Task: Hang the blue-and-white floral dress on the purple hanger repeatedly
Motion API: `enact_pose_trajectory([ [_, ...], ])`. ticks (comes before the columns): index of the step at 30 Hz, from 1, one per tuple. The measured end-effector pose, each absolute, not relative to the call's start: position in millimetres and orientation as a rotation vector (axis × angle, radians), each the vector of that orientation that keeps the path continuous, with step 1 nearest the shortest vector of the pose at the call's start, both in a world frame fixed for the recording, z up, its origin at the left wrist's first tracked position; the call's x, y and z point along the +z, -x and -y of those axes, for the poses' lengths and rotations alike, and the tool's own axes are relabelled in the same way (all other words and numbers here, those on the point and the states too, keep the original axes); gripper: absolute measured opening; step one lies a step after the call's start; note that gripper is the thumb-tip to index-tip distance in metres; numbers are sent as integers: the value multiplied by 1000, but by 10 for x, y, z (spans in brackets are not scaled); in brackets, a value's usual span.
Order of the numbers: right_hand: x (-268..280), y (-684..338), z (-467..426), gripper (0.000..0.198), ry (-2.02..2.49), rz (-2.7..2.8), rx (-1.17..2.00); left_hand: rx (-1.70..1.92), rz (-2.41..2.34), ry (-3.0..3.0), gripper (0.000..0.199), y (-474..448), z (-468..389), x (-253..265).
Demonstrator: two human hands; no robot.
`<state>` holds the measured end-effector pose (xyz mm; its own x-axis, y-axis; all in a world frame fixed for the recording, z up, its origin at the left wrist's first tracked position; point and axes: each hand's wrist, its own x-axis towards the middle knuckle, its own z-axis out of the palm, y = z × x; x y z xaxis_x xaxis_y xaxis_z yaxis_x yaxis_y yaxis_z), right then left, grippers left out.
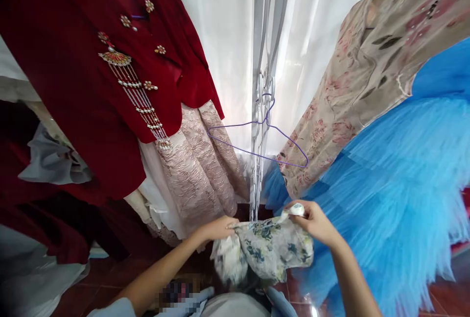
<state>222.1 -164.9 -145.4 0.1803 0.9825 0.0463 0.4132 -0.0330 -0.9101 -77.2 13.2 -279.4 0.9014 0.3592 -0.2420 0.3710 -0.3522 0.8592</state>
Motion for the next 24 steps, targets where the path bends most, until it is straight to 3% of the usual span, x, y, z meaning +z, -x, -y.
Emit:
enact_pose_trajectory([
  [4,-1288,-2552,1717,32,1721,1439,585,78,-540,-1960,11,906,-571,-2367],
  [7,-1253,-2715,1640,29,1723,1431,497,159,-513,-1911,20,1050,-926,-1957],
  [11,-1213,-2627,1493,23,1607,1370,562,436,-546,-1709,31,1197,-1486,-1288],
  [17,-1148,-2215,1248,26,1444,1429,698,867,-565,-1548,24,963,-2265,-331],
  [24,-1279,-2763,1109,25,1363,1148,465,717,-528,-1659,31,104,-2272,-29],
])
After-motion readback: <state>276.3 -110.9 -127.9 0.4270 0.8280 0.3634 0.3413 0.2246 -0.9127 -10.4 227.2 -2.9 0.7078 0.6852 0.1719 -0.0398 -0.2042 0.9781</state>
